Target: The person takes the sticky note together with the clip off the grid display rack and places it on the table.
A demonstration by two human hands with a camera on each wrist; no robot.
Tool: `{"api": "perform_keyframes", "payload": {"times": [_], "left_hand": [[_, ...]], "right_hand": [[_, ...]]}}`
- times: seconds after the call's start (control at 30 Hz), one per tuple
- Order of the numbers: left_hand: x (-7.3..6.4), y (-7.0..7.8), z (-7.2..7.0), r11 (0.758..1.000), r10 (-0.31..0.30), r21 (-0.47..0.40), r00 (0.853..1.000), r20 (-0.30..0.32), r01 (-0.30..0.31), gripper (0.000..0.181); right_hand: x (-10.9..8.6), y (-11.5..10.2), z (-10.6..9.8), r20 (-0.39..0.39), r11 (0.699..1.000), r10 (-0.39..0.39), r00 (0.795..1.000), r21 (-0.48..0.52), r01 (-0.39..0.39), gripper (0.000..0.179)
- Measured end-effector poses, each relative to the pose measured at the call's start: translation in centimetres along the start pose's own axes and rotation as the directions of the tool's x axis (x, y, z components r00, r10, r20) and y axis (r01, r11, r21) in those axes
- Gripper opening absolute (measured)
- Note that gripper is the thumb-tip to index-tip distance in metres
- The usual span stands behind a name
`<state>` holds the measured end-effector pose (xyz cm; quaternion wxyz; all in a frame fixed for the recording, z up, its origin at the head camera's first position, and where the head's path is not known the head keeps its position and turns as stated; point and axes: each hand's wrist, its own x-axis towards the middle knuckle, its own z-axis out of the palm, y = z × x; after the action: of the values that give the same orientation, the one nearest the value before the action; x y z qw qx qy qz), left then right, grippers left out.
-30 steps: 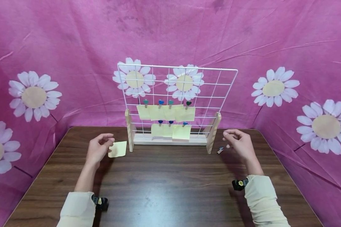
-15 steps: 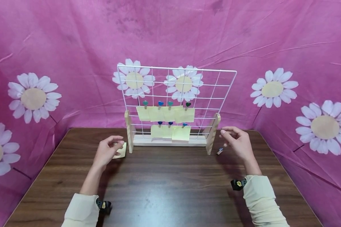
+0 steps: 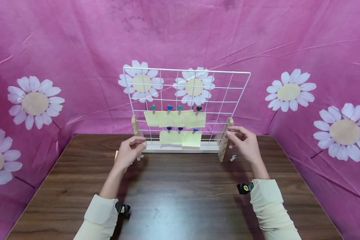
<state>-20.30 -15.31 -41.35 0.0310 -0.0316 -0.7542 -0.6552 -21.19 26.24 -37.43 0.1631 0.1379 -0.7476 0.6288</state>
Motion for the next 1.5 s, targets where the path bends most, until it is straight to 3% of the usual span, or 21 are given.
{"api": "perform_keyframes", "payload": {"times": [0.33, 0.67, 0.97, 1.2, 1.37, 1.5], "left_hand": [[1.0, 0.7, 2.2, 0.999, 0.049, -0.004, 0.996, 0.073, -0.049, 0.034], [1.8, 1.4, 4.0, 0.997, 0.071, -0.017, 0.993, 0.097, -0.069, 0.035], [2.2, 2.4, 5.6, 0.995, 0.092, -0.051, 0.988, 0.121, -0.087, 0.040], [2.8, 3.1, 6.9, 0.994, 0.091, -0.068, 0.985, 0.145, -0.081, 0.042], [2.9, 3.6, 7.4, 0.993, 0.082, -0.093, 0.986, 0.146, -0.069, 0.041], [2.9, 4.0, 7.9, 0.993, 0.070, -0.101, 0.990, 0.123, -0.057, 0.041]], "right_hand": [[0.7, -0.7, 0.7, 0.022, 0.998, 0.013, 1.000, -0.054, -0.012, 0.030], [0.5, -4.6, 2.8, 0.056, 0.981, 0.015, 0.998, -0.196, -0.004, 0.025], [1.0, -5.0, 4.1, 0.051, 0.978, 0.015, 0.999, -0.208, -0.004, 0.026], [2.1, -1.7, 3.8, 0.044, 0.986, 0.027, 0.999, -0.166, -0.020, 0.030], [2.3, -2.3, 4.4, 0.057, 0.989, 0.047, 0.997, -0.145, -0.038, 0.031], [2.1, -4.3, 5.2, 0.071, 0.987, 0.037, 0.997, -0.157, -0.025, 0.029]]}}
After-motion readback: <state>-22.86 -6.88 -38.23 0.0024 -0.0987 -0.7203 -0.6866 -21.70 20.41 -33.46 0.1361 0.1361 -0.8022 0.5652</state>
